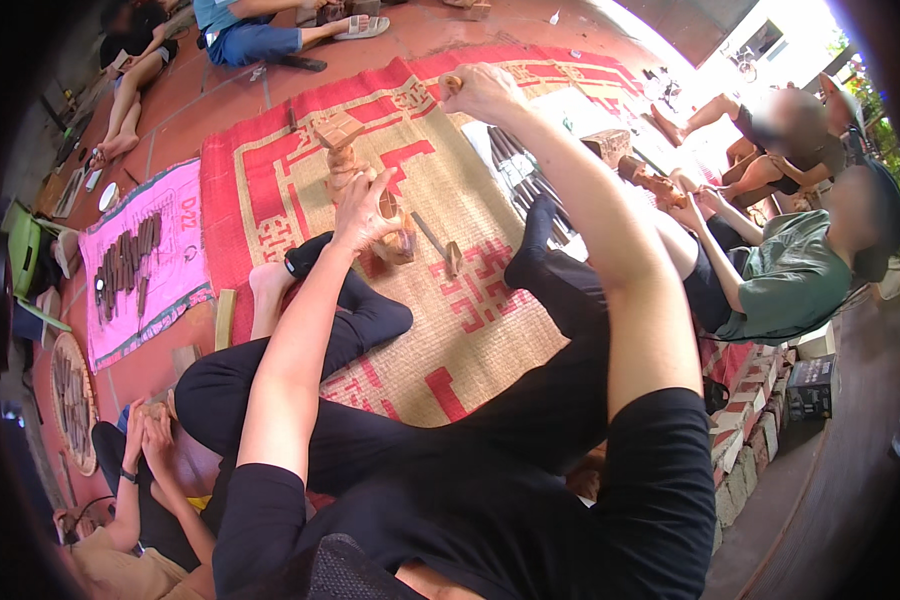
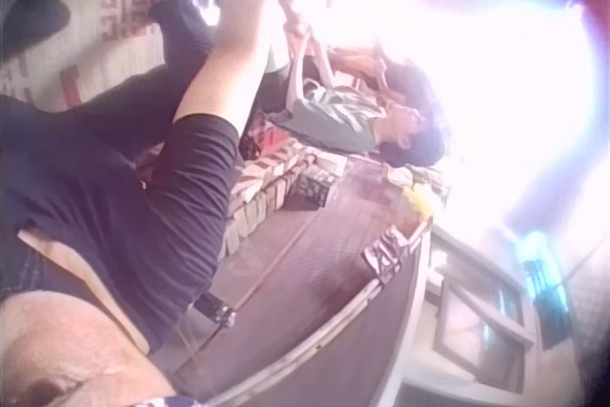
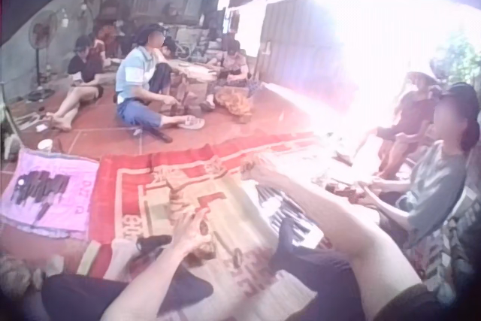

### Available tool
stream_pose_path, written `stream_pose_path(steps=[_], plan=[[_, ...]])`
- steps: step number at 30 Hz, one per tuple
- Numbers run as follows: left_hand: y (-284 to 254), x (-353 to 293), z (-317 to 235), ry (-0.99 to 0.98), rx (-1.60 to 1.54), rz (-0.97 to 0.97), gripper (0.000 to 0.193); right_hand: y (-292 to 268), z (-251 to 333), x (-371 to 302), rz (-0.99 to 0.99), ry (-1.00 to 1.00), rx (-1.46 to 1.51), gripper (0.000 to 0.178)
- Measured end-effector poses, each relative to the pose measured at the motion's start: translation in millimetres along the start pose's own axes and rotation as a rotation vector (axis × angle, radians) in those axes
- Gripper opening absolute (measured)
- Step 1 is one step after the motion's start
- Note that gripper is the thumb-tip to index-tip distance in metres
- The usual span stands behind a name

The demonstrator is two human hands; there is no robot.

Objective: The person sits cross-legged on a mat and carves a piece of wood using a knife. They hold the wood in their left hand and use the knife in their right hand to shape it. The person rotates the wood periodically to work on different sides.

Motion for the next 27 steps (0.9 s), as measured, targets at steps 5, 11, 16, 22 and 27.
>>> stream_pose_path(steps=[5,11,16,22,27], plan=[[0,6,17,0.087,0.025,0.145,0.089,90,-37,-1,-0.199,0.045,0.902,0.017],[-10,6,32,0.133,0.006,0.336,0.082,236,-82,-95,-0.694,0.332,1.513,0.016],[-25,-4,47,0.133,-0.112,0.397,0.077,294,-72,-134,-0.616,0.56,1.609,0.01],[-23,-8,47,0.154,-0.075,0.338,0.079,275,-50,-96,-0.571,0.345,1.523,0.014],[-18,-3,39,0.172,-0.055,0.323,0.079,292,-42,-109,-0.301,0.483,1.514,0.009]])
Point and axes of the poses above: each hand's wrist, its own x-axis towards the middle knuckle, its own y-axis out of the palm, z = x × y, the point moved 7 cm from there along x, towards the middle knuckle, and after that the axes turned 12 degrees about z, right-handed, at the moved point
